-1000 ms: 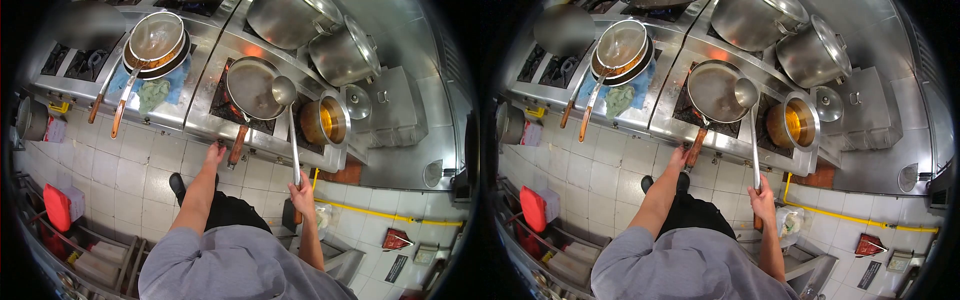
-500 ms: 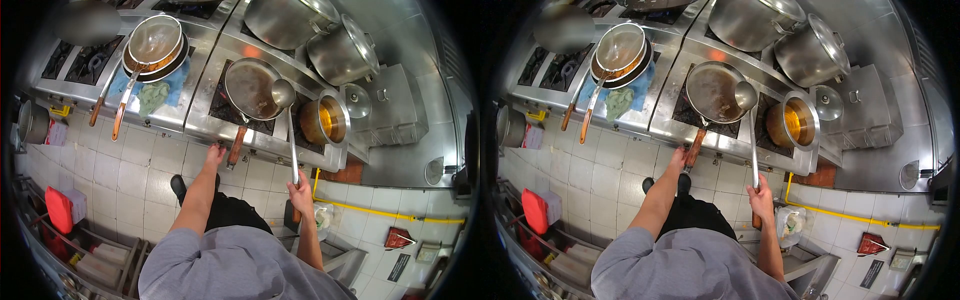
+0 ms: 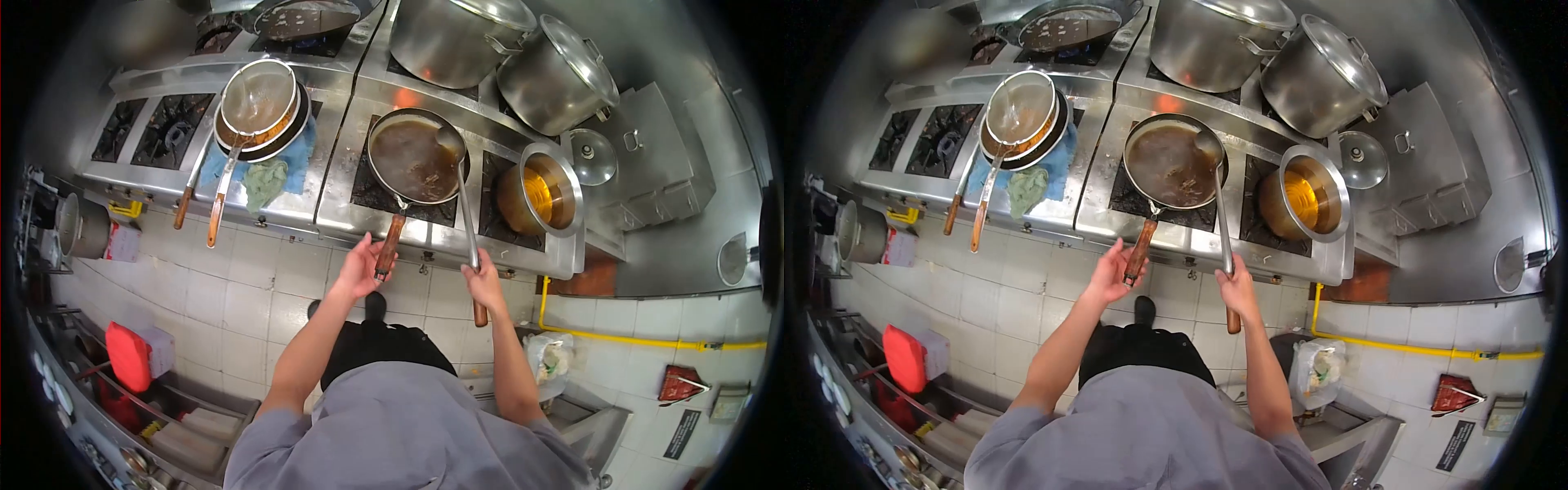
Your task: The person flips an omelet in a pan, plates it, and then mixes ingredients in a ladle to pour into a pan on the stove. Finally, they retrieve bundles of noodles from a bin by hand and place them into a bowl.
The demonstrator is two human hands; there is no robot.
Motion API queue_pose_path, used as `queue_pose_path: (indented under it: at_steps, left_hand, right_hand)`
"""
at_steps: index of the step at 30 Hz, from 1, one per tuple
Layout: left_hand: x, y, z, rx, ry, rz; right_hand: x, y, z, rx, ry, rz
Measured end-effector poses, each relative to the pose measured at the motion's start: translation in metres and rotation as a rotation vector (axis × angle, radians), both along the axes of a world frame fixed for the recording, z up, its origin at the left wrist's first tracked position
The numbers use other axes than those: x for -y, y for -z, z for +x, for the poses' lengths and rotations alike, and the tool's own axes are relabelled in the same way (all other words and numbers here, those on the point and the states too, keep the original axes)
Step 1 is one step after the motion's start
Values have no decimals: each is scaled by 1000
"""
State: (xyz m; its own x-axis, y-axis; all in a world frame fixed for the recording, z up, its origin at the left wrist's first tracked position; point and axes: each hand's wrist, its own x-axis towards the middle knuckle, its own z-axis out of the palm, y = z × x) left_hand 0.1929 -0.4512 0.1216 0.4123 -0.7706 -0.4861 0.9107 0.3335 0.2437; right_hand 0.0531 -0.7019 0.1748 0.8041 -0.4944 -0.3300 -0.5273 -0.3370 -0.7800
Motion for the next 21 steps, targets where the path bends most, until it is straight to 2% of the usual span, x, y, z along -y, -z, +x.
queue_pose_path:
  at_steps: [1,4,5,9,12,15,21]
  left_hand:
    - [-4,-17,6,65,-1,43]
    - [-13,-28,29,186,171,114]
    - [-15,-33,31,220,135,240]
    - [-19,-34,28,289,112,257]
    - [-5,-29,10,273,57,231]
    - [12,-23,-6,262,-5,226]
    - [26,-19,-11,233,-41,191]
  right_hand:
    - [-4,-8,12,-56,60,246]
    - [-8,-7,34,58,109,746]
    - [-8,-8,36,77,117,858]
    - [2,-5,43,152,111,1277]
    - [0,-10,40,159,96,1285]
    - [-9,-23,32,164,40,1063]
    - [-26,-36,12,150,56,785]
